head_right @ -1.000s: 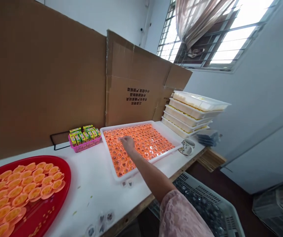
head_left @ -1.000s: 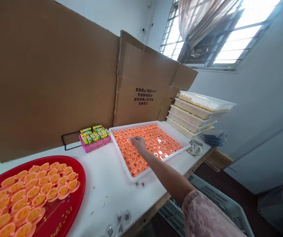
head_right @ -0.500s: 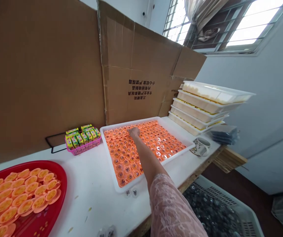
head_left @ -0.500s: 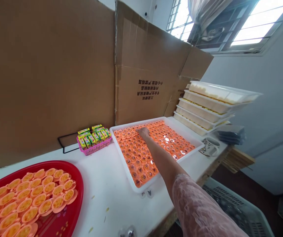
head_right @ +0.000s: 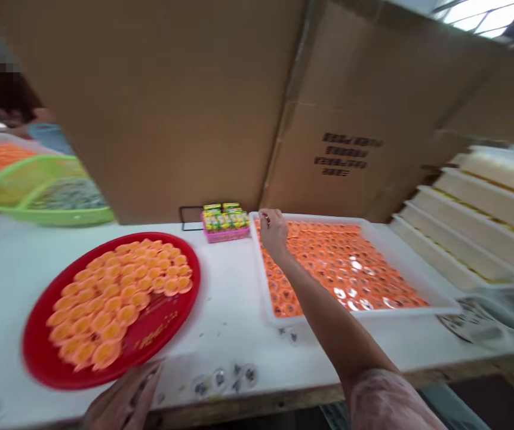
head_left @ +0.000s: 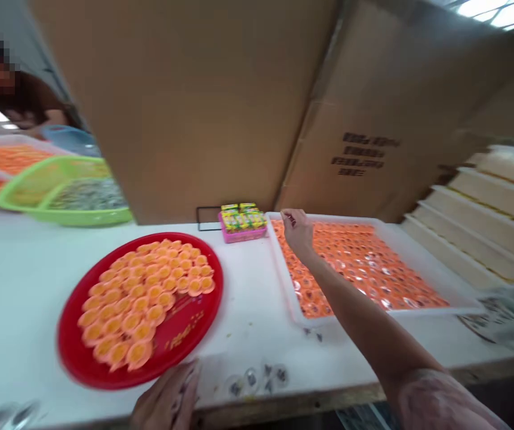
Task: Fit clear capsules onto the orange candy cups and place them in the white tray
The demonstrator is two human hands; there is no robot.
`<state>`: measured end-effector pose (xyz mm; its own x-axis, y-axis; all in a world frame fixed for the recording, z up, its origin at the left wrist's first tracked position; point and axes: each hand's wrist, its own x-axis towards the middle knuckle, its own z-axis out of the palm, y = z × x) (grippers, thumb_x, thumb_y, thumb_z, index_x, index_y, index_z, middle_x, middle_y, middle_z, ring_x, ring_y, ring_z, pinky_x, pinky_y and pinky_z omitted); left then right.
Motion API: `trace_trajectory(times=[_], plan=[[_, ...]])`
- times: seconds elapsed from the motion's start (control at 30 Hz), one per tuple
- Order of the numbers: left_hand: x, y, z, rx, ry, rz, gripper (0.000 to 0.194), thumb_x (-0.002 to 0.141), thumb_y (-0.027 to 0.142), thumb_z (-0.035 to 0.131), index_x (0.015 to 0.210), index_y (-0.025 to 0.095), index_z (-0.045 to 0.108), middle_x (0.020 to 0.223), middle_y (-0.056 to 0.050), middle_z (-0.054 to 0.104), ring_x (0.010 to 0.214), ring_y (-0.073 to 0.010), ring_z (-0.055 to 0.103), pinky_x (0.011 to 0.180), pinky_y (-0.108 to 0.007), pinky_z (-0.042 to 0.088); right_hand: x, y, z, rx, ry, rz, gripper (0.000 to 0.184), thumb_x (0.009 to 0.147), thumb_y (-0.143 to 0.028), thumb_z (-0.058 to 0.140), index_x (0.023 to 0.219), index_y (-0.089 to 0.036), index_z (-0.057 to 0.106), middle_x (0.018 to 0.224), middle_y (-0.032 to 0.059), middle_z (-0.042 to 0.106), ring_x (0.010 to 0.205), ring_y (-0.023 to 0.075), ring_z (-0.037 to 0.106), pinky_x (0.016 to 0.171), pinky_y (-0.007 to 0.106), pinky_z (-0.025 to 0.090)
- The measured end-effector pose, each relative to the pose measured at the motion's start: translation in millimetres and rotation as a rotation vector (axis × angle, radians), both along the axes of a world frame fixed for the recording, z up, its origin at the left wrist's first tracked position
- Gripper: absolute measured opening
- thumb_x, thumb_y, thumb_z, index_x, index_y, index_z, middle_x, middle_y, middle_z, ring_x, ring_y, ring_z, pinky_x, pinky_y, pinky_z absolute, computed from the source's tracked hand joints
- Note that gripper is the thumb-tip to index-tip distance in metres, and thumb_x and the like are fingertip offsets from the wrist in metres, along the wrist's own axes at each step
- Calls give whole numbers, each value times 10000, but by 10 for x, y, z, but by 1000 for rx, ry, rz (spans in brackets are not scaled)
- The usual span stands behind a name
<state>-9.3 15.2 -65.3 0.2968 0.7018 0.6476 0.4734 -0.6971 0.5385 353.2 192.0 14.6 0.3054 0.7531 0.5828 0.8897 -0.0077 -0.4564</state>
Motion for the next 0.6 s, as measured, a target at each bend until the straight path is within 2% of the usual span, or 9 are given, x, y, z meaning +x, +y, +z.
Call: trace_trajectory(times=[0.07, 0.1, 0.17, 0.2, 0.3, 0.37, 0.47, 0.6], plan=[[-30, -53, -27, 14, 37, 14, 323, 812, 124, 563, 1097, 268, 616, 926, -36, 704, 818, -171, 661, 714, -223, 547, -543, 0, -6, 99, 24, 343, 177, 886, -193, 464, 923, -173, 636, 901, 63, 639, 836, 169, 579, 771, 280, 450], [-23, -65, -30, 1, 47, 16, 337, 812, 94, 553, 1118, 229, 598, 934, -51, 703, 832, -168, 661, 743, -220, 539, -823, -17, -14, 82, 24, 504, 166, 877, -178, 479, 900, -178, 643, 886, 55, 650, 836, 162, 584, 768, 270, 451], [7, -77, -13, -39, 31, 14, 310, 820, 71, 540, 1106, 184, 584, 933, -68, 697, 842, -164, 657, 773, -221, 525, -1343, -70, -46, -65, -17, 731, 160, 864, -144, 500, 872, -178, 657, 870, 44, 664, 819, 146, 594, 753, 246, 457], [21, -81, 5, -68, 11, 8, 281, 828, 74, 534, 1084, 178, 587, 923, -69, 694, 836, -161, 655, 775, -222, 520, -1562, -98, -71, -147, -52, 786, 156, 857, -128, 513, 857, -173, 662, 865, 43, 666, 812, 142, 597, 745, 239, 459], [33, -92, 65, -172, -70, -7, 189, 855, 106, 512, 1002, 170, 611, 844, -64, 683, 782, -158, 651, 749, -230, 515, -2001, -161, -174, -351, -207, 803, 90, 830, -174, 593, 857, -153, 676, 892, 62, 661, 848, 164, 594, 753, 256, 464], [20, -97, 95, -242, -115, 4, 149, 871, 138, 499, 932, 167, 632, 762, -58, 665, 725, -159, 643, 704, -236, 515, -2131, -192, -244, -419, -327, 777, 179, 788, -277, 669, 907, -143, 679, 933, 86, 646, 906, 201, 573, 783, 292, 464], [4, -97, 117, -290, -165, 25, 176, 886, 176, 480, 835, 166, 649, 681, -51, 636, 668, -159, 626, 658, -241, 508, -2186, -242, -328, -445, -446, 754, 343, 736, -362, 720, 994, -145, 662, 983, 101, 623, 954, 229, 540, 825, 331, 453], [3, -97, 117, -287, -211, 24, 219, 896, 207, 464, 812, 164, 661, 653, -51, 627, 626, -150, 604, 625, -237, 496, -2132, -324, -406, -401, -422, 674, 384, 766, -388, 685, 1070, -164, 621, 1048, 92, 598, 982, 225, 515, 859, 345, 434]])
